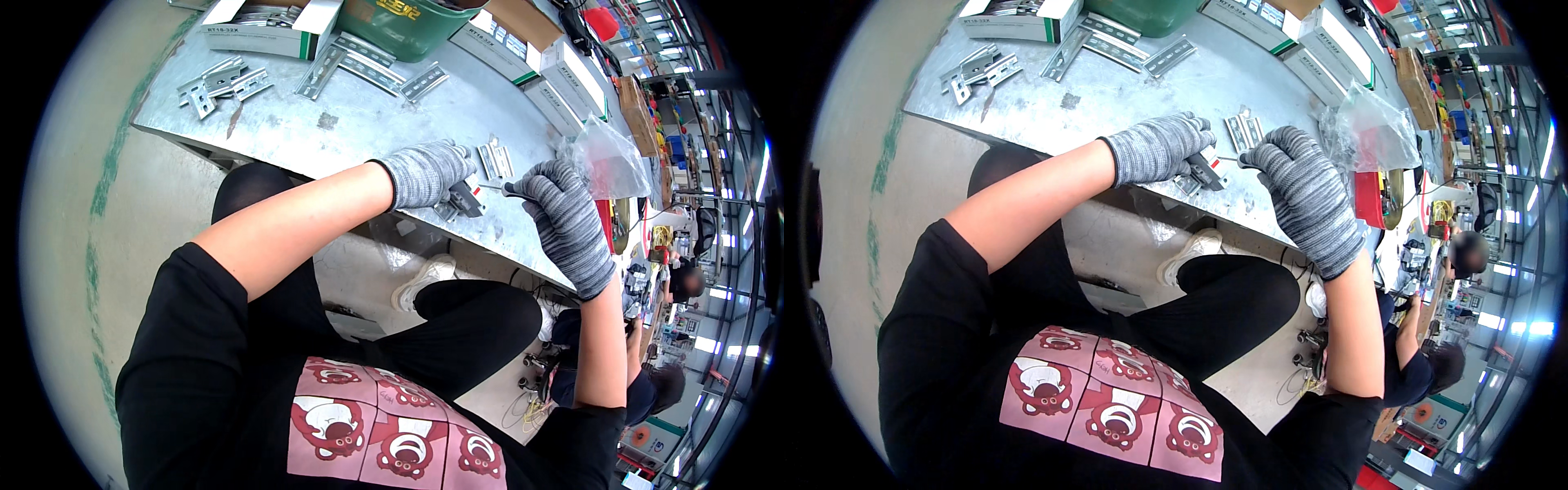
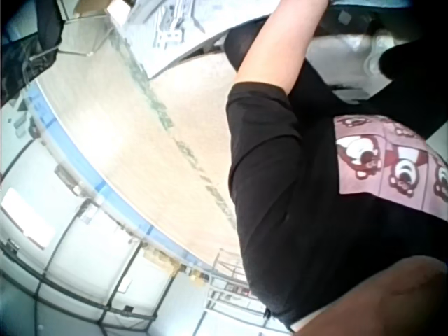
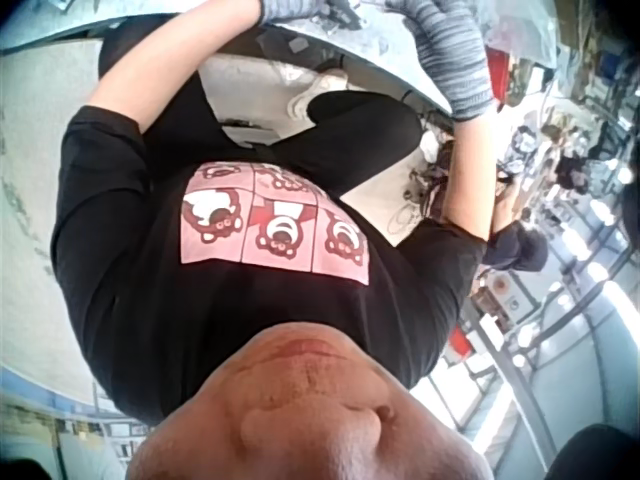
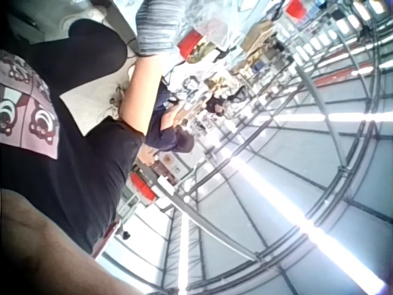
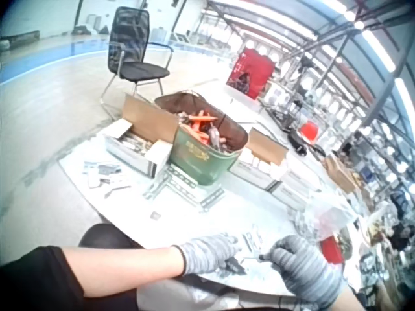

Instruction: The person assembles small electrical components on a metal workbench. They use a screwdriver to tighten screws on white plastic housings, insert metal brackets, and handle various small parts and tools throughout the process.

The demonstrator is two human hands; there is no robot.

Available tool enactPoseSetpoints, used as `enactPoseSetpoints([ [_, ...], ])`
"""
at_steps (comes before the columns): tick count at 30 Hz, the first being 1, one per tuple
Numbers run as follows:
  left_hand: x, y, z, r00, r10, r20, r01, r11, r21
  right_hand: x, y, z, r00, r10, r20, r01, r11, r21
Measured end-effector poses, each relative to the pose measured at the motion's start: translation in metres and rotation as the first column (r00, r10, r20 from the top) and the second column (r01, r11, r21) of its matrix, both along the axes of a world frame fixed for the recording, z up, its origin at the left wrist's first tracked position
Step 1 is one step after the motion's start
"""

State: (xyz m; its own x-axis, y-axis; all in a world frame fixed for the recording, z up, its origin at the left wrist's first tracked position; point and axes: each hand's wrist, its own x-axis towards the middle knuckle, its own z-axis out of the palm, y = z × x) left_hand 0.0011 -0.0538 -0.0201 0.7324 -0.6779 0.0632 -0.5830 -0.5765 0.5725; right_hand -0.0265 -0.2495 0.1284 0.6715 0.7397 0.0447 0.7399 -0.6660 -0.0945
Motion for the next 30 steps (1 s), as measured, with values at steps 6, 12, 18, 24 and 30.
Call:
enactPoseSetpoints([
  [6,-0.002,-0.002,0.0,1.0,0.009,-0.005,-0.009,1.0,0.026,0.002,-0.005,-0.004,0.987,-0.157,-0.017,0.157,0.987,0.015],
  [12,-0.003,0.0,0.004,1.0,-0.002,0.022,0.001,0.999,0.048,0.002,0.004,-0.004,0.884,-0.444,-0.144,0.439,0.896,-0.064],
  [18,-0.003,-0.001,0.005,1.0,0.006,0.025,-0.007,0.999,0.034,-0.001,0.002,0.001,0.937,-0.279,-0.21,0.296,0.954,0.053],
  [24,-0.002,0.0,-0.003,0.998,0.012,0.055,-0.013,1.0,0.017,0.006,0.004,0.007,0.999,-0.036,-0.012,0.032,0.969,-0.246],
  [30,-0.007,0.001,0.002,0.994,0.038,0.103,-0.037,0.999,-0.01,0.019,-0.002,-0.001,0.862,-0.446,-0.24,0.412,0.893,-0.18],
])
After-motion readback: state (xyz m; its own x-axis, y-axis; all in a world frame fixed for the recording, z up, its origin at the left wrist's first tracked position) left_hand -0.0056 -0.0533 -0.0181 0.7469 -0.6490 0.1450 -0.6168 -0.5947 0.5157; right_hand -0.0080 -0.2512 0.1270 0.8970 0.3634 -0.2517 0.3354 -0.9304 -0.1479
